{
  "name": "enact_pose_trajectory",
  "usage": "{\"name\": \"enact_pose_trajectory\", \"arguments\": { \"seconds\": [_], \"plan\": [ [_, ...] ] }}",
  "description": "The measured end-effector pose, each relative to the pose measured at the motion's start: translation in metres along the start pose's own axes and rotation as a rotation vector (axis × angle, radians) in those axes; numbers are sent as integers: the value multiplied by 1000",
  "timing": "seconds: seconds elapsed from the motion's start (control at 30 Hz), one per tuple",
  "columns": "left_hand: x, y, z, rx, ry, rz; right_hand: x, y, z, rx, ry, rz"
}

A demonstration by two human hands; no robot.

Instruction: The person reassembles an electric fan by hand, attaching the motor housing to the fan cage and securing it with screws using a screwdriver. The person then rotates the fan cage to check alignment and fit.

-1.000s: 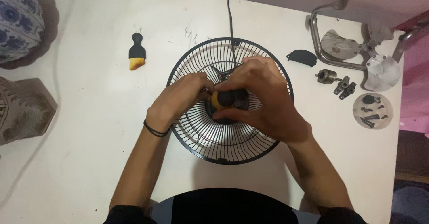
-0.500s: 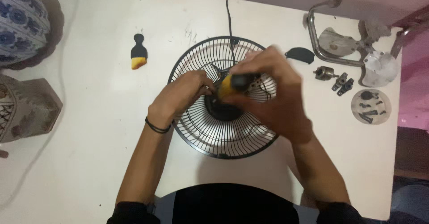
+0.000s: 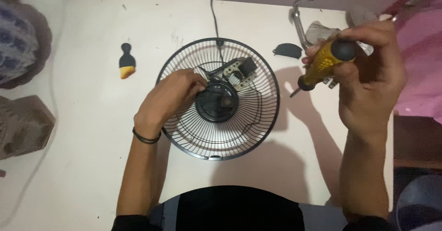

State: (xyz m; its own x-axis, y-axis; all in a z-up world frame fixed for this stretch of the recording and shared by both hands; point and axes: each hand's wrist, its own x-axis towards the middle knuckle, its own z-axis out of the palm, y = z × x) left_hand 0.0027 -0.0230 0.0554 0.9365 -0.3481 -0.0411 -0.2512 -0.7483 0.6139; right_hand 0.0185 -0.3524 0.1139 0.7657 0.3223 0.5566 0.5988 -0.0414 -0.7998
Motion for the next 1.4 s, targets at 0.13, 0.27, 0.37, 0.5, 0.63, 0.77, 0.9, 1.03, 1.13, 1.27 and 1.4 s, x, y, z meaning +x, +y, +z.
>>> {"name": "enact_pose_trajectory", "arguments": {
  "seconds": [0.13,0.27,0.37,0.5,0.63,0.77,0.9,1.03,1.13,1.27,1.4],
  "plan": [
    [5,31,-2,32,2,-22,-20,1,-23,-55,73,59],
    [18,70,10,14,-27,-103,-36,3,-45,-139,128,173],
    [25,98,24,34,93,149,-45,6,-61,-216,126,245],
    [31,130,54,-114,50,137,-58,10,-83,-202,210,460],
    [51,152,96,-151,-10,221,-74,20,-111,-622,89,454],
    [70,165,144,-192,-45,256,-89,43,-129,-777,3,507],
    [93,173,187,-267,34,235,-101,58,-136,-868,-29,645],
    [114,181,218,-385,37,106,-103,68,-132,-870,-69,726],
    [128,182,236,-404,116,113,-104,75,-130,-912,-124,747],
    [133,177,253,-418,194,131,-109,87,-127,-942,-132,741],
    [139,170,259,-361,212,232,-120,90,-127,-1267,-294,304]
  ]
}}
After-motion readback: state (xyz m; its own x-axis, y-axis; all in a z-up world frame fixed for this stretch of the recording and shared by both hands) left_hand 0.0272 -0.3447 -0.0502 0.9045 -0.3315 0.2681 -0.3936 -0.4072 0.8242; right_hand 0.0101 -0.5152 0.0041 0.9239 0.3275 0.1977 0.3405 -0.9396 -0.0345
